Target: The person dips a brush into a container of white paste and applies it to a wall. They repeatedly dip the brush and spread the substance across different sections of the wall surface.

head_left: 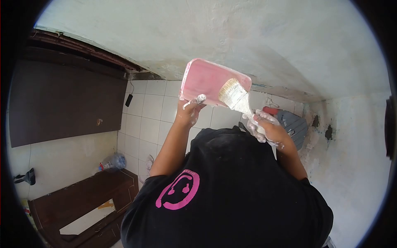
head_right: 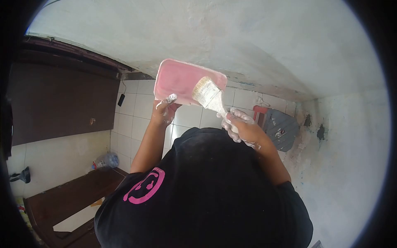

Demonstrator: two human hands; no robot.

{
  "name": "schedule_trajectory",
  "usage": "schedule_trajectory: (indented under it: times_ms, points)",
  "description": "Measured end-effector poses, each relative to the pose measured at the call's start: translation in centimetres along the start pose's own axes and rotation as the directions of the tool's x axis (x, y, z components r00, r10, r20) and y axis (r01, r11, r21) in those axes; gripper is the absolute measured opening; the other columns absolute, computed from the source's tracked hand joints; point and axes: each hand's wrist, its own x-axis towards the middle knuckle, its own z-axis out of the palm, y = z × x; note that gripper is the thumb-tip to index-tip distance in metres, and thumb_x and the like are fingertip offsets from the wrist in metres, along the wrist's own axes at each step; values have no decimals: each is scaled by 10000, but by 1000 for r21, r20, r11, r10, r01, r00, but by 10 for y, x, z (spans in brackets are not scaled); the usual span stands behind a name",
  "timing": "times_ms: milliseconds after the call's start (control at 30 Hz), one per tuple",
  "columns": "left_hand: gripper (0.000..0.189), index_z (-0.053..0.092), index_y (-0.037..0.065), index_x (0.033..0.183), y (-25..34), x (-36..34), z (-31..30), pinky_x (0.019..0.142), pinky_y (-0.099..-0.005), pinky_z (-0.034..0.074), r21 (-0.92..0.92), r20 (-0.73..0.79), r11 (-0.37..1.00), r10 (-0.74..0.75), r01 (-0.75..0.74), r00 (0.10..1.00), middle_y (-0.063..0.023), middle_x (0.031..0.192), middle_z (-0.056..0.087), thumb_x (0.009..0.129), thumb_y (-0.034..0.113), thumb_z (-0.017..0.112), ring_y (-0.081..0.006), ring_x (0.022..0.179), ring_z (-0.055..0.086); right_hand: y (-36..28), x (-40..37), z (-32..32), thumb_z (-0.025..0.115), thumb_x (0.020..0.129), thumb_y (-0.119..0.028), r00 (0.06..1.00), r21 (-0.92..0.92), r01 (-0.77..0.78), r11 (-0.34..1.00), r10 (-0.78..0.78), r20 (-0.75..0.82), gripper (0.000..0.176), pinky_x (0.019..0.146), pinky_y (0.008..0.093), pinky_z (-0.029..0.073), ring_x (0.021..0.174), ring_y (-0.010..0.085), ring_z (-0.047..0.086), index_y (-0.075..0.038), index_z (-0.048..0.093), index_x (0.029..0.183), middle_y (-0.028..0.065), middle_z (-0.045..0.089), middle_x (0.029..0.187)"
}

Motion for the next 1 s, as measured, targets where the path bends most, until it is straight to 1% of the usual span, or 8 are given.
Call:
schedule_trajectory:
  times_ms: [167,233,433,667,733,867,933,1000]
  points:
    - [619,300,90,1243,-2,-1,-9,884,-426,495,48,-51,998,-37,40,998,-125,1185,493,754,53,677,-252,1072,565,-3,16,-9,441,963,-285,994,-211,-13,978,-11,-110,294,434,213,338,463,58,420,-29,577,1014,-11,510,629]
    - [640,280,79,1217,1,0,-9,845,-406,510,130,-71,991,-27,37,997,-134,1163,481,735,74,701,-238,1046,564,-22,13,-8,452,951,-289,994,-498,-85,863,36,-106,316,459,228,358,487,70,438,-1,582,968,6,532,632]
    - [680,279,41,1195,-6,2,-19,778,-328,511,281,-68,958,80,-58,995,-127,1110,464,698,108,738,-183,965,535,-41,19,0,462,919,-252,996,-758,-56,649,-13,-85,287,580,296,413,588,114,494,7,580,955,37,561,642]
    - [633,291,38,1147,-5,0,-15,771,-311,506,198,-81,979,59,-42,995,-125,1098,460,697,92,733,-183,981,525,-51,25,-3,452,908,-235,999,-748,-29,663,2,-36,273,611,308,419,609,139,508,-4,583,968,26,560,629]
    - [638,287,25,1143,-6,2,-20,810,-320,490,241,-53,966,109,-94,993,-128,1100,458,696,87,738,-189,990,523,-56,26,0,451,908,-240,991,-775,-134,617,73,-114,279,612,313,422,608,139,510,-7,583,988,23,561,629]
    - [643,290,8,1142,-6,-4,-10,859,-327,459,199,-68,980,39,-24,997,-133,1104,466,701,102,749,-188,1007,514,-56,34,-1,447,915,-252,991,-815,-135,563,64,-120,302,610,317,427,604,137,511,3,582,1003,23,564,629]
    - [681,283,-12,1152,-13,1,-18,889,-329,435,422,16,897,137,-131,990,-139,1109,477,699,132,771,-187,1030,505,-49,46,-6,441,922,-259,992,-797,-118,593,106,-68,352,612,317,429,614,132,514,20,567,1096,26,571,642]
    - [697,281,-14,1157,-17,2,-22,891,-332,435,458,44,874,161,-163,986,-141,1110,481,695,142,779,-188,1040,501,-40,50,-7,439,932,-216,991,-782,-135,609,100,-94,368,571,301,415,580,118,486,21,501,1207,20,546,629]
